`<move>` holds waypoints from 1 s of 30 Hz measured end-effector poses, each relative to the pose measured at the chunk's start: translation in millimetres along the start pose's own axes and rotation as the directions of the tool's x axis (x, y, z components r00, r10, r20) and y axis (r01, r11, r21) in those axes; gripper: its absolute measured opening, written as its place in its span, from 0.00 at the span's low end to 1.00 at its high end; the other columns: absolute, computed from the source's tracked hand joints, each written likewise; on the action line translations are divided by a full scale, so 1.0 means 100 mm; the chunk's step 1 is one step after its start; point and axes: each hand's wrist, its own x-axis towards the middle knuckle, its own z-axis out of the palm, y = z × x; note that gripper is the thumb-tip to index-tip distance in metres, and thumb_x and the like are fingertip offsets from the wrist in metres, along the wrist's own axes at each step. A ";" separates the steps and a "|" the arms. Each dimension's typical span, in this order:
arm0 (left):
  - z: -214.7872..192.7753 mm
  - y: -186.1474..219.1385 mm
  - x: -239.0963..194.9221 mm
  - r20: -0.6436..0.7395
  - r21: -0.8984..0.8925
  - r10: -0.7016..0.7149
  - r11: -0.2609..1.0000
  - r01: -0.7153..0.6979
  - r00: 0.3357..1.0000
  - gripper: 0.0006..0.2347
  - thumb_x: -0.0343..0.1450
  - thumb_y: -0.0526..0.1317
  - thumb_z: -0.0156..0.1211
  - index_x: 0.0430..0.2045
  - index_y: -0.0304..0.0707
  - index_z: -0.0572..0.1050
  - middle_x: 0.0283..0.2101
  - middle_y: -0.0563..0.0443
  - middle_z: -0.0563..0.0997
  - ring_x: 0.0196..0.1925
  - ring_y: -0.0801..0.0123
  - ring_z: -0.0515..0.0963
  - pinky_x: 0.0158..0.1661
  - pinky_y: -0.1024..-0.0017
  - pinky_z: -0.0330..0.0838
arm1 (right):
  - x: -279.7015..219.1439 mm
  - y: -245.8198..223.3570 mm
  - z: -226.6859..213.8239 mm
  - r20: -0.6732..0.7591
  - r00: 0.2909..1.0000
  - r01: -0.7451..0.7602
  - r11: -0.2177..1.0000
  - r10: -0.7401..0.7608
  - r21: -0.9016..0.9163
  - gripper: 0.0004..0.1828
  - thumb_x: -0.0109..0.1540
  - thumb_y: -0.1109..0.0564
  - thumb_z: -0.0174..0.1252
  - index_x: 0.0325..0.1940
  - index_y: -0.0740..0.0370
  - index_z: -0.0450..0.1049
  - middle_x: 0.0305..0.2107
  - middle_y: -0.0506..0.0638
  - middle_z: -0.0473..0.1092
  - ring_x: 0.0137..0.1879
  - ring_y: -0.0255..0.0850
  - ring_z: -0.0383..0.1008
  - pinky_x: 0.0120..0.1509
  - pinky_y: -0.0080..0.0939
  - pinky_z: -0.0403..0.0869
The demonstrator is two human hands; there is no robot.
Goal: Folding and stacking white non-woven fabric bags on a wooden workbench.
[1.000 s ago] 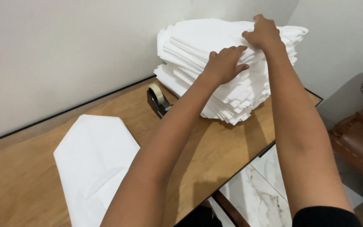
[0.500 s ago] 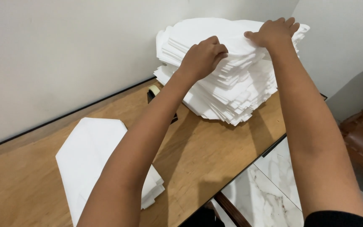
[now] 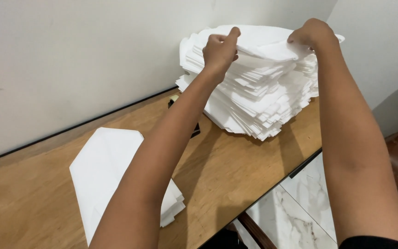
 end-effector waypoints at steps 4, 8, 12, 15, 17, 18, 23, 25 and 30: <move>-0.01 -0.10 0.26 -0.013 -0.248 -0.287 0.929 0.275 0.958 0.17 0.63 0.43 0.57 0.41 0.32 0.69 0.36 0.53 0.69 0.30 0.69 0.78 0.44 0.77 0.73 | -0.26 -0.10 -0.16 0.077 0.996 -0.040 0.998 0.036 0.048 0.16 0.59 0.49 0.59 0.28 0.60 0.62 0.20 0.54 0.62 0.23 0.49 0.64 0.32 0.50 0.60; -0.06 -0.10 0.36 0.082 -0.300 -0.308 0.899 0.319 0.948 0.17 0.63 0.30 0.50 0.47 0.29 0.65 0.44 0.43 0.66 0.38 0.61 0.74 0.33 0.72 0.79 | -0.09 -0.07 -0.25 0.044 0.999 0.019 0.998 -0.022 0.063 0.21 0.58 0.47 0.66 0.40 0.66 0.71 0.34 0.57 0.73 0.33 0.50 0.75 0.41 0.53 0.68; -0.10 -0.14 0.44 0.151 -0.309 -0.302 0.890 0.335 0.941 0.18 0.67 0.36 0.58 0.51 0.33 0.68 0.53 0.46 0.67 0.36 0.58 0.72 0.35 0.62 0.84 | -0.49 -0.17 -0.46 0.121 0.990 0.076 0.997 -0.078 0.015 0.27 0.59 0.41 0.68 0.48 0.64 0.76 0.43 0.47 0.70 0.38 0.47 0.73 0.42 0.50 0.67; -0.20 -0.10 0.36 0.257 -0.149 -0.249 0.945 0.292 0.934 0.16 0.71 0.30 0.51 0.54 0.37 0.64 0.52 0.42 0.76 0.45 0.56 0.80 0.44 0.57 0.83 | -0.72 -0.20 -0.51 0.287 0.907 0.186 0.903 -0.309 0.386 0.21 0.62 0.58 0.60 0.58 0.66 0.71 0.46 0.51 0.74 0.48 0.43 0.74 0.54 0.39 0.73; -0.31 -0.09 0.31 0.231 -0.083 -0.213 0.968 0.237 0.949 0.22 0.67 0.27 0.50 0.57 0.45 0.61 0.56 0.43 0.71 0.49 0.55 0.78 0.42 0.57 0.84 | -0.90 -0.29 -0.53 0.254 0.917 0.206 0.911 -0.307 0.356 0.24 0.61 0.56 0.61 0.62 0.57 0.70 0.45 0.48 0.72 0.47 0.41 0.71 0.46 0.38 0.68; -0.38 -0.08 0.28 0.213 -0.016 -0.177 0.983 0.184 0.961 0.30 0.63 0.23 0.49 0.60 0.53 0.59 0.60 0.44 0.67 0.52 0.54 0.75 0.39 0.57 0.85 | -0.99 -0.33 -0.54 0.219 0.928 0.222 0.920 -0.300 0.322 0.27 0.60 0.53 0.62 0.65 0.48 0.69 0.44 0.46 0.70 0.45 0.39 0.68 0.38 0.37 0.63; -0.77 0.00 0.24 0.055 0.191 -0.104 0.977 0.092 0.993 0.31 0.58 0.36 0.51 0.59 0.39 0.53 0.45 0.49 0.72 0.39 0.65 0.73 0.30 0.70 0.65 | -1.26 -0.51 -0.38 0.160 0.834 0.357 0.738 -0.528 0.573 0.25 0.58 0.63 0.60 0.60 0.56 0.68 0.51 0.47 0.73 0.50 0.40 0.75 0.48 0.37 0.76; -0.97 0.10 0.09 0.013 0.192 -0.101 0.977 0.096 0.995 0.41 0.58 0.45 0.56 0.68 0.32 0.46 0.50 0.47 0.73 0.44 0.64 0.77 0.35 0.69 0.70 | -1.36 -0.62 -0.30 0.130 0.797 0.393 0.670 -0.590 0.630 0.25 0.58 0.65 0.59 0.60 0.56 0.67 0.51 0.45 0.73 0.52 0.38 0.76 0.51 0.36 0.77; -1.64 0.05 -0.06 -0.134 0.277 0.316 0.922 -0.271 0.939 0.30 0.57 0.44 0.71 0.50 0.41 0.63 0.52 0.51 0.78 0.52 0.65 0.81 0.48 0.67 0.80 | -1.76 -0.95 -0.05 0.106 0.658 0.417 0.477 -0.746 0.773 0.32 0.48 0.66 0.62 0.57 0.63 0.65 0.56 0.54 0.70 0.62 0.48 0.73 0.63 0.50 0.77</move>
